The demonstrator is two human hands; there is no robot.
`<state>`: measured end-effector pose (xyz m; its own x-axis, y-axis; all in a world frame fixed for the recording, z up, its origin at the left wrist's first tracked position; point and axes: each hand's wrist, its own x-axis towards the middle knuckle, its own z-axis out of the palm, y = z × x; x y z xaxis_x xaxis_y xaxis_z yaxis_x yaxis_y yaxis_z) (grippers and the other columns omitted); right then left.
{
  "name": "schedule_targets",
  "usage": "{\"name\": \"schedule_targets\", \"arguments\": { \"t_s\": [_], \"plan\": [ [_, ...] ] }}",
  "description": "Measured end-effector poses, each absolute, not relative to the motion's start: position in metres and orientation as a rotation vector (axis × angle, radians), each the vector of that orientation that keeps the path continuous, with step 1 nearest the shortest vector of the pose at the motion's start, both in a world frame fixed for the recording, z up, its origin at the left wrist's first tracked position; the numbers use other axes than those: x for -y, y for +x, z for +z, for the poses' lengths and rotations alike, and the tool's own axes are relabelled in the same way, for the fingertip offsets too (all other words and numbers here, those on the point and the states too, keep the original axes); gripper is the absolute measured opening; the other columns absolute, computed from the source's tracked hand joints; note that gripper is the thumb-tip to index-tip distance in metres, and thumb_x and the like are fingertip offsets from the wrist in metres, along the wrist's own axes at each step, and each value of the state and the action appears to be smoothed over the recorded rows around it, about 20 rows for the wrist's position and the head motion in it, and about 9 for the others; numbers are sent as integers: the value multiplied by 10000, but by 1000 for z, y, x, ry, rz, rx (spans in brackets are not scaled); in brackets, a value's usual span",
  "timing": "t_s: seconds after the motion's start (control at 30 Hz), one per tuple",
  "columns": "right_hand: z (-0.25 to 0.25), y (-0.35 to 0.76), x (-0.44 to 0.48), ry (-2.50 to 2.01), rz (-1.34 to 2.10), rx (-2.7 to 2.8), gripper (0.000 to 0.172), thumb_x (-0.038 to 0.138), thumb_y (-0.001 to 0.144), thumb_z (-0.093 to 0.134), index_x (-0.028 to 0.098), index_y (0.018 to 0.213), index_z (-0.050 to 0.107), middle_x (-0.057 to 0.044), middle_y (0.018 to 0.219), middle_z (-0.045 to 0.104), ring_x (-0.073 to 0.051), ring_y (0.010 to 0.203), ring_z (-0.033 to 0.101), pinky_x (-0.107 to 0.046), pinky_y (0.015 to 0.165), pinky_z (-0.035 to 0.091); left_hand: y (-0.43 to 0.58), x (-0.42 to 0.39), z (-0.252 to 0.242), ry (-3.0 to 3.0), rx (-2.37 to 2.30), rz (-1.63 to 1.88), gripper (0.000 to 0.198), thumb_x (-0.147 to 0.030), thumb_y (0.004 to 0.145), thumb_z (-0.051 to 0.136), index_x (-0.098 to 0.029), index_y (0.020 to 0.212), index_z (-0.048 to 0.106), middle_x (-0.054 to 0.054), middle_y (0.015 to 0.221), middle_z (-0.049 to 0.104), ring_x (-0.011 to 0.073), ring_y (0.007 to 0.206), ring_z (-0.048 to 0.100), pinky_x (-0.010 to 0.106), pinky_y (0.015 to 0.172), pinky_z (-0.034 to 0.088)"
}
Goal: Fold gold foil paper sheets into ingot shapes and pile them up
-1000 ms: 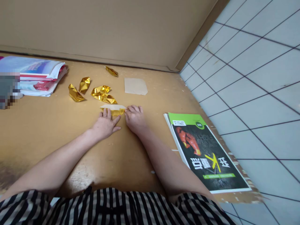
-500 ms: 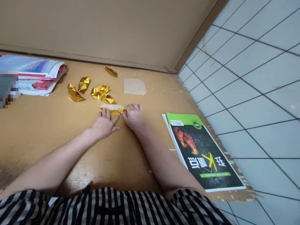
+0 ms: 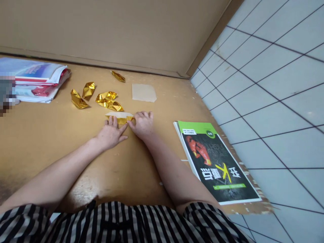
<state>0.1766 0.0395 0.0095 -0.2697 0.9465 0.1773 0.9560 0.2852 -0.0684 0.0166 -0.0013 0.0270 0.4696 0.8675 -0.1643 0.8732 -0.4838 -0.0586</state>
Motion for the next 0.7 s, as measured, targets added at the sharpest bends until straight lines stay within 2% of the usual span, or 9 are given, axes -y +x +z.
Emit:
{"name": "schedule_targets", "arguments": {
  "t_s": [0.1,0.17,0.3,0.43,0.57,0.7],
  "plan": [
    [9,177,-40,-1764,-82,2360,342,395,930,488,151,1025,708,-169,1048,711,-316,1065,543,-549,1027,298,14,0,28,2686,-1588,-226,629,-545,960,423,-195,1481,387,263,1455,460,427,1343,434,535,1017,387],
    [9,177,-40,-1739,-99,2356,338,397,933,485,162,1018,713,-163,1061,707,-319,1074,528,-564,1028,290,11,-3,30,2684,-1602,-149,595,-525,960,433,-172,1440,441,234,1361,560,372,1265,525,464,975,441],
    [7,177,-39,-1710,-133,2348,336,398,926,503,164,1010,728,-163,1099,675,-322,1082,493,-565,1021,280,-4,-17,26,2570,-1647,110,391,-380,976,418,-172,1249,606,133,1135,699,253,1038,658,341,877,511],
    [4,176,-40,-1663,-108,2348,294,376,918,533,178,994,737,-156,1068,653,-309,1042,479,-501,937,330,-22,-36,11,2470,-1659,412,335,-232,937,405,-195,1124,680,86,1116,721,224,1047,656,333,916,516],
    [1,174,-41,-1663,-70,2397,284,335,942,506,179,989,739,-147,1016,663,-285,997,493,-450,896,331,-29,-46,-1,2483,-1585,518,304,-203,883,452,-172,1000,730,95,1033,731,237,995,660,376,949,516],
    [-1,174,-41,-1645,-86,2441,287,313,956,492,173,986,741,-141,1019,667,-262,967,517,-406,870,336,-29,-48,-6,2482,-1576,573,284,-197,867,479,-176,961,746,93,1020,730,240,978,661,394,943,526]
  ]
}}
